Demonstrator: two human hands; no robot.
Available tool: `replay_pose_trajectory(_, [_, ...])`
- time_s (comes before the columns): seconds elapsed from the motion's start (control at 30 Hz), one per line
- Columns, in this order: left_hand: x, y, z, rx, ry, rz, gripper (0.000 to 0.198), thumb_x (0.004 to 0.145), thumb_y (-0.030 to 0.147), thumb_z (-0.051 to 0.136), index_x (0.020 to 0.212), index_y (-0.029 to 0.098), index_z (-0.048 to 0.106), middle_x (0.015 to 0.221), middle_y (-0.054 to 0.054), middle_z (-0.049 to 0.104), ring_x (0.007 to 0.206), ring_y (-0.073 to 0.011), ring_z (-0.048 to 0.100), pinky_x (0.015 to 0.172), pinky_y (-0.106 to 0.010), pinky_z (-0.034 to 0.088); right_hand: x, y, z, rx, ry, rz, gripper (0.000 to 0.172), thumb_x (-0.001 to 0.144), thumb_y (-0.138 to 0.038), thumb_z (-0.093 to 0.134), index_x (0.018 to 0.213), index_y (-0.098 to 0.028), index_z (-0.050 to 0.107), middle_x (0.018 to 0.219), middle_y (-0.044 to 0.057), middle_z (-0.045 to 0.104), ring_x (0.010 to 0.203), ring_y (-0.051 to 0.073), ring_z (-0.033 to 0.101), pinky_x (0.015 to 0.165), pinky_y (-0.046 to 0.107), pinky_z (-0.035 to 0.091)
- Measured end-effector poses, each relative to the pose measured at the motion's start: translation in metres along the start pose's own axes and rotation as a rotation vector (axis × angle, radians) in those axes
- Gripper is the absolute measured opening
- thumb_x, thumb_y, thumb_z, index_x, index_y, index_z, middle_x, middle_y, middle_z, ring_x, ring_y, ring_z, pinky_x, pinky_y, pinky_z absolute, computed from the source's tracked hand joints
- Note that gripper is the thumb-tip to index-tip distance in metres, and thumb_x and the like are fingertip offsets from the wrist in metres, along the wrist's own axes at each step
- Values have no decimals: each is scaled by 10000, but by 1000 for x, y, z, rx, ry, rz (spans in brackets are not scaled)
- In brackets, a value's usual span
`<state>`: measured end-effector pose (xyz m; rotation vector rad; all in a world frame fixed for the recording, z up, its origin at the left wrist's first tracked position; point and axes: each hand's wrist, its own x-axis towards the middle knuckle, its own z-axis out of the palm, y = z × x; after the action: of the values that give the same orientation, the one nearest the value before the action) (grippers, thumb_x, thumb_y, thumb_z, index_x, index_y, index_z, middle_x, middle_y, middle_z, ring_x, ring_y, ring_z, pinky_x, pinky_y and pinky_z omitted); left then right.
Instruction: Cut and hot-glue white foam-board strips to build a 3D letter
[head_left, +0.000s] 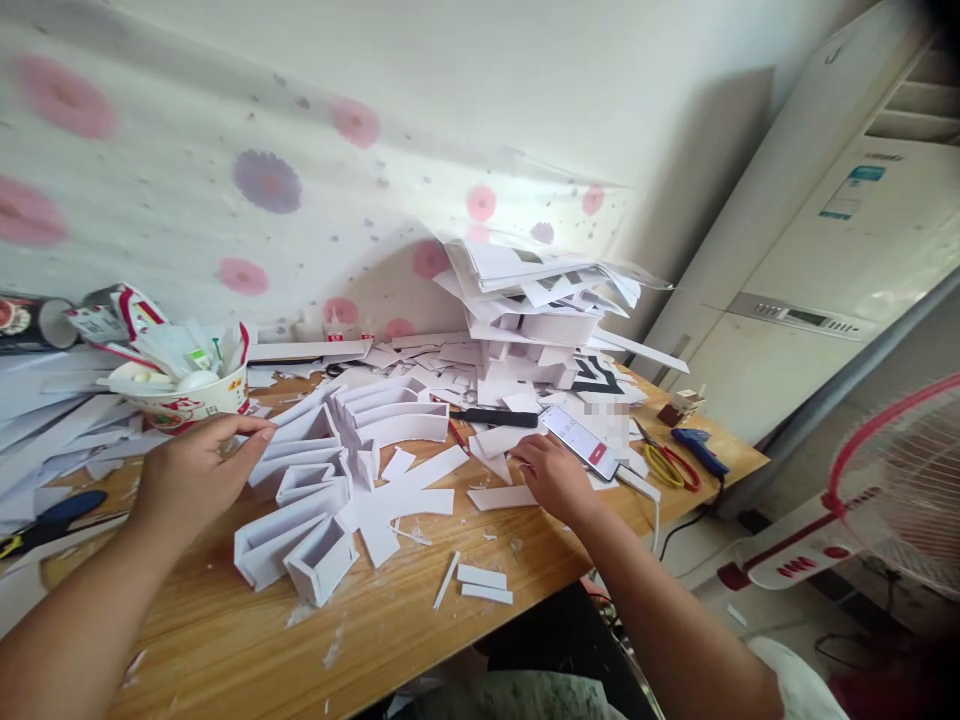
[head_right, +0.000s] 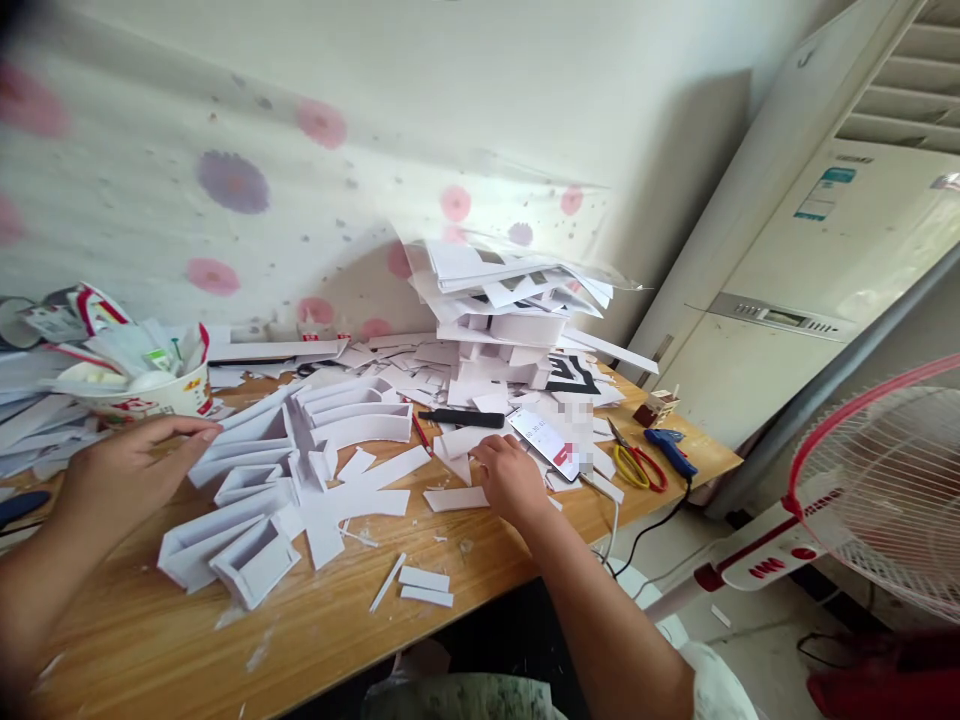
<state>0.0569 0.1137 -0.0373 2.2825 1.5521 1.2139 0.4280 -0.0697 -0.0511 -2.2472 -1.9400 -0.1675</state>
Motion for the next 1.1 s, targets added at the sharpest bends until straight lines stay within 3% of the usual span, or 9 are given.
replay_pose_trajectory(0.13, [1, -4, 4, -12, 77, 51, 199, 850, 437, 549, 837, 280, 671, 821, 93, 706, 658, -138, 602, 659, -234, 430, 25, -3, 4, -113, -40, 45, 371, 890, -102, 498, 1209, -213, 654, 1290, 127, 559, 1154, 292, 498, 908, 385, 461])
replay_pose_trajectory(0.23, [2, -7, 4, -14, 18, 93, 159, 832, 407, 588, 842, 274, 674, 882, 87, 734, 767, -165, 652, 671, -233, 454, 41, -3, 5, -168, -83, 44, 284, 904, -198, 585, 1184, -194, 630, 1270, 108, 547, 1167, 284, 502, 909, 431, 475])
replay_pose_trajectory(0.4, [1, -8, 6, -50, 101, 119, 173, 853, 415, 557, 832, 283, 665, 866, 108, 731, 660, -144, 612, 658, -246, 466, 55, -5, 2, -200, -133, 11, 309, 921, -329, 619, 1194, -186, 599, 1303, 93, 543, 1160, 257, 536, 941, 463, 482])
replay_pose_trajectory(0.57, [0, -2, 1, -25, -6, 161, 169, 873, 387, 548, 865, 263, 663, 935, 71, 734, 810, -173, 658, 752, -256, 489, 58, -9, -13, -151, -127, -26, 191, 938, -305, 582, 1044, -160, 647, 1214, 87, 598, 1130, 242, 547, 950, 453, 455])
replay_pose_trajectory(0.67, [-1, 7, -5, -66, -17, 192, 161, 874, 363, 544, 830, 252, 653, 870, 58, 726, 795, -169, 653, 767, -258, 489, 55, -16, -34, -26, -95, -107, 228, 975, -244, 462, 954, -154, 671, 1063, 84, 660, 1001, 201, 583, 867, 352, 448])
replay_pose_trajectory(0.8, [-4, 16, -8, -169, -36, 234, 199, 861, 384, 549, 818, 223, 657, 841, 15, 716, 794, -181, 647, 778, -277, 491, 47, -40, -54, 181, -127, -258, 353, 1013, -334, 343, 1018, -170, 655, 855, 33, 677, 725, 141, 582, 642, 243, 424])
replay_pose_trajectory(0.93, [-7, 22, -6, -307, -117, 299, 214, 866, 377, 547, 869, 211, 682, 900, -17, 719, 847, -182, 656, 817, -287, 503, 48, -79, -54, 292, -214, -414, 308, 947, -288, 467, 1169, -173, 647, 773, 5, 660, 634, 118, 530, 597, 221, 390])
replay_pose_trajectory(1.1, [-13, 33, -4, -392, -313, 463, 185, 879, 311, 549, 889, 226, 713, 993, -44, 716, 971, -188, 643, 921, -332, 491, 58, -113, -44, 158, -338, -663, 550, 801, -109, 520, 1339, -202, 587, 707, 9, 659, 593, 134, 483, 641, 255, 378])
